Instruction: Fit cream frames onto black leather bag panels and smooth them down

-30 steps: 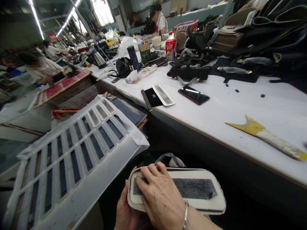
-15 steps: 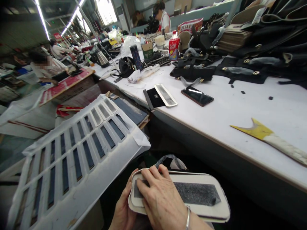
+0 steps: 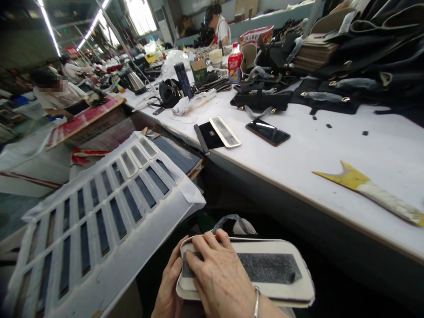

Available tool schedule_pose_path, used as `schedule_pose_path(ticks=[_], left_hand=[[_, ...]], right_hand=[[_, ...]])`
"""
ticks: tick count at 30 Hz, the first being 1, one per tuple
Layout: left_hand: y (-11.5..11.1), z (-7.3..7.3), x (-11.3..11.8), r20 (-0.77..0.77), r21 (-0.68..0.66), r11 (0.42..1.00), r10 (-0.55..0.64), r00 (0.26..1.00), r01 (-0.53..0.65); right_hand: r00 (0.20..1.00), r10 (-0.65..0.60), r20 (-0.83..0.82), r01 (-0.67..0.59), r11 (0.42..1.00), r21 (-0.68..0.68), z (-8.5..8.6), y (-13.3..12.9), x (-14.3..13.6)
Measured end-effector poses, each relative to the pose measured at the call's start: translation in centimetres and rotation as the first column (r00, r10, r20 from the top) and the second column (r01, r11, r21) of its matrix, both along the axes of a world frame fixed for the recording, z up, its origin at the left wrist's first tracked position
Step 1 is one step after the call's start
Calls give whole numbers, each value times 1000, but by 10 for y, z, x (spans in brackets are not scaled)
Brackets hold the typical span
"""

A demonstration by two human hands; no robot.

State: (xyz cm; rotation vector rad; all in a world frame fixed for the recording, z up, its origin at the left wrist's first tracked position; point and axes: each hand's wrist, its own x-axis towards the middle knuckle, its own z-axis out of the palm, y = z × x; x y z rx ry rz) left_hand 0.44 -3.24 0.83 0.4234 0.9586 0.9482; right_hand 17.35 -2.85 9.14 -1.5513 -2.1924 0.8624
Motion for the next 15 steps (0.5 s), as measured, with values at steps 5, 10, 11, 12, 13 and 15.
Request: schedule_pose_path(ticks=[5,10,11,12,13,15], left_hand=[[7,0,-3,-204,88,993,-54,977,73],[16,9,-4,-365,147,979,-76,928,138],[20,12,-5,-404,175,970,-87,911,170],[23,14,-6,-444,206,955,-103,890,213],[27,16,-7,-486,234,935,-123,865,265],[33,18,-10,-576,278,884,-159,802,375]], right_hand=[[1000,-9,-3,9,1000,2,0,2,0],[998,8,66,-14,996,85,-7,3,-3],[996,11,88,-19,995,97,-11,4,-4],[995,6,101,-15,995,94,-14,5,-5],[995,-12,98,5,997,76,-17,6,-6],[993,-116,13,116,993,18,-20,7,-9]])
